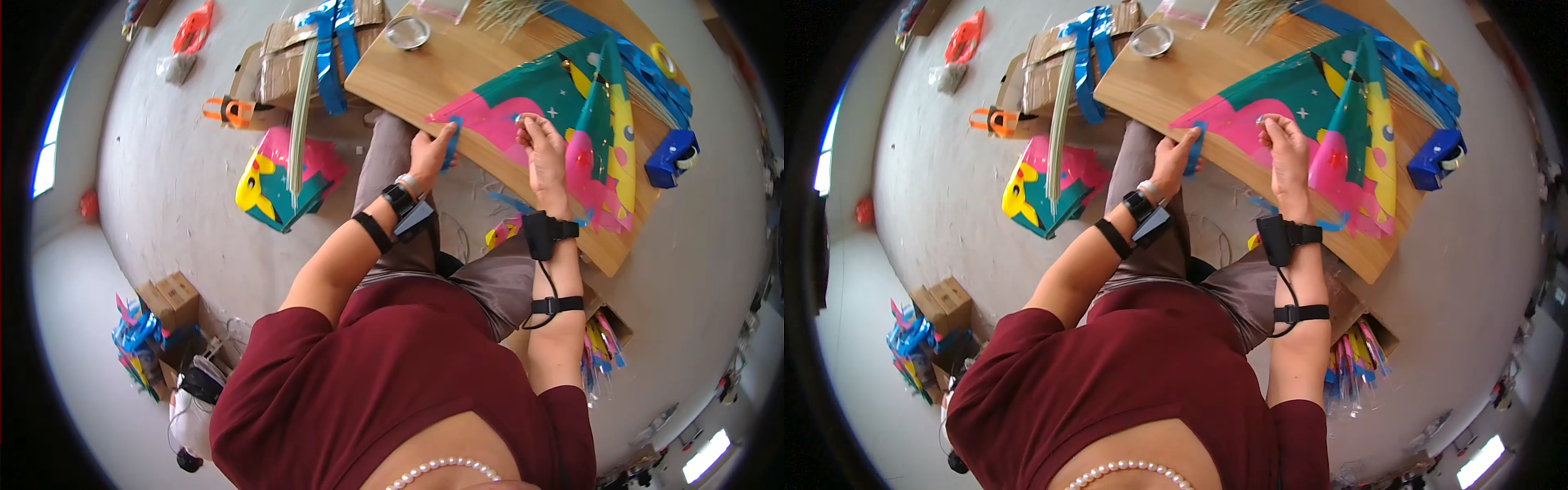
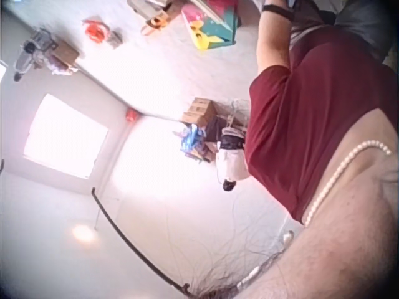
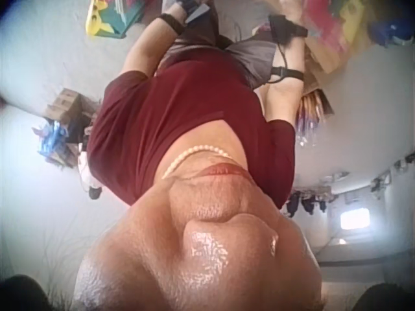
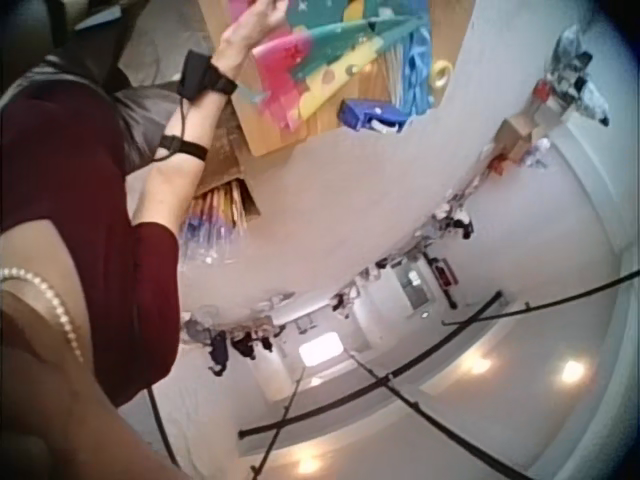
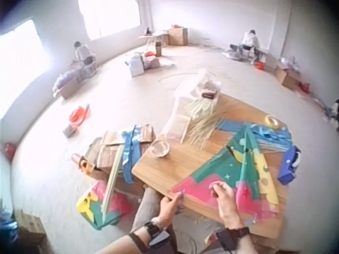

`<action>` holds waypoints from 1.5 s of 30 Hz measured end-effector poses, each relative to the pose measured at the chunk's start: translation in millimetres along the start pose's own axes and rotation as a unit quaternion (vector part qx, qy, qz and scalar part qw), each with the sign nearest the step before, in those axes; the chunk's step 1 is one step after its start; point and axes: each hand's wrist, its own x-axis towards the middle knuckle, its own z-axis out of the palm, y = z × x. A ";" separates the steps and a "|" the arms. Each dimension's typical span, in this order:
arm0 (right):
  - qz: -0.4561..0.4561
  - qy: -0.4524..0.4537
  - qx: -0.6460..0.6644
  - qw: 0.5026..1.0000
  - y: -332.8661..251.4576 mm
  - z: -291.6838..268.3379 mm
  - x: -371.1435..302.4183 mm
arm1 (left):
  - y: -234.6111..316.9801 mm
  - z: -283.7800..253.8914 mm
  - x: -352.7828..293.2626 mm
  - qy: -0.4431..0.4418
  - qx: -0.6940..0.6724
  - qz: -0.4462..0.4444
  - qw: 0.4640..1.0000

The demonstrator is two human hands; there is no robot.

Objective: Assembling a cartoon-themed kite by attaching support sticks and securing them with tape.

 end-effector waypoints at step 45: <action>0.025 -0.020 -0.067 0.997 45.3 75.9 -2.2 | -0.5 -1.6 -0.8 0.016 0.017 0.005 1.000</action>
